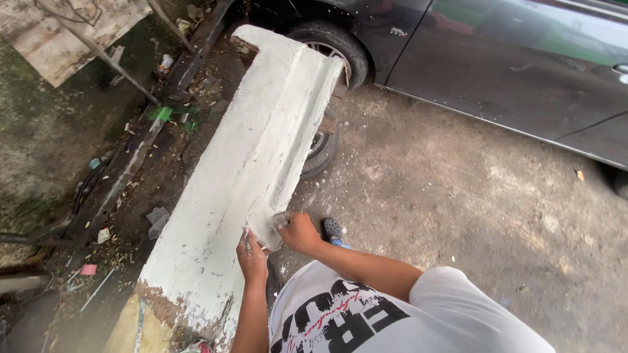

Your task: The person scoops white plaster from a container and applies it to a vertical wall using a trowel. They repeatedly smooth the surface, working along the wall's length while holding the container in the other hand.

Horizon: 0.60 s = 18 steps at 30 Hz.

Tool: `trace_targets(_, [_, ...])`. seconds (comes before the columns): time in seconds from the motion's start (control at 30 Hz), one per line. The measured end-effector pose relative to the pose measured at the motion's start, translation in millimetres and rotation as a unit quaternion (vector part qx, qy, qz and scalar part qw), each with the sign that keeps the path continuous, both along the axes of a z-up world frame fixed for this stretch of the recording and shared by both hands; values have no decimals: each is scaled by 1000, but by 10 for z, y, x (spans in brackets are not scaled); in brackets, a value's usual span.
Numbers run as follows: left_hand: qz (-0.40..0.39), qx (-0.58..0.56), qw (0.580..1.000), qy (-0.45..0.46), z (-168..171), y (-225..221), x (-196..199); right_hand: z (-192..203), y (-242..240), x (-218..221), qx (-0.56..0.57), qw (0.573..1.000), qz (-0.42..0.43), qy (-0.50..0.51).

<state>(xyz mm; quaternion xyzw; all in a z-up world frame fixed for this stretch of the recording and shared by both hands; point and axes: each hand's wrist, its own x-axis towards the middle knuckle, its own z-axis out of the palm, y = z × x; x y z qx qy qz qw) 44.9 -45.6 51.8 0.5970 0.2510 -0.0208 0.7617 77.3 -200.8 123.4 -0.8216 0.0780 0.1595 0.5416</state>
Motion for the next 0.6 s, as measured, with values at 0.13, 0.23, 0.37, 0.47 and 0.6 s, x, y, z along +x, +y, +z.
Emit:
trace_targets(0.13, [1,-31,999,-12,-37,-51,-9,-22,-110,35,-16,996,-8,-86])
trace_targets(0.23, [29,-56,998,12,-82,-74,53,-104,-273,121,-40,962,44,-266])
trace_targets(0.37, [17,-67,997,25,-162,-133,124,-176,-450,95,-83,919,183,-339])
trace_targets(0.47, [19,-93,995,21,-186,-200,252,-141,-552,93,-105,904,178,-373])
trace_targets(0.6, [-24,-118,993,-5,-167,-307,348,-80,-672,-6,-128,890,209,-385])
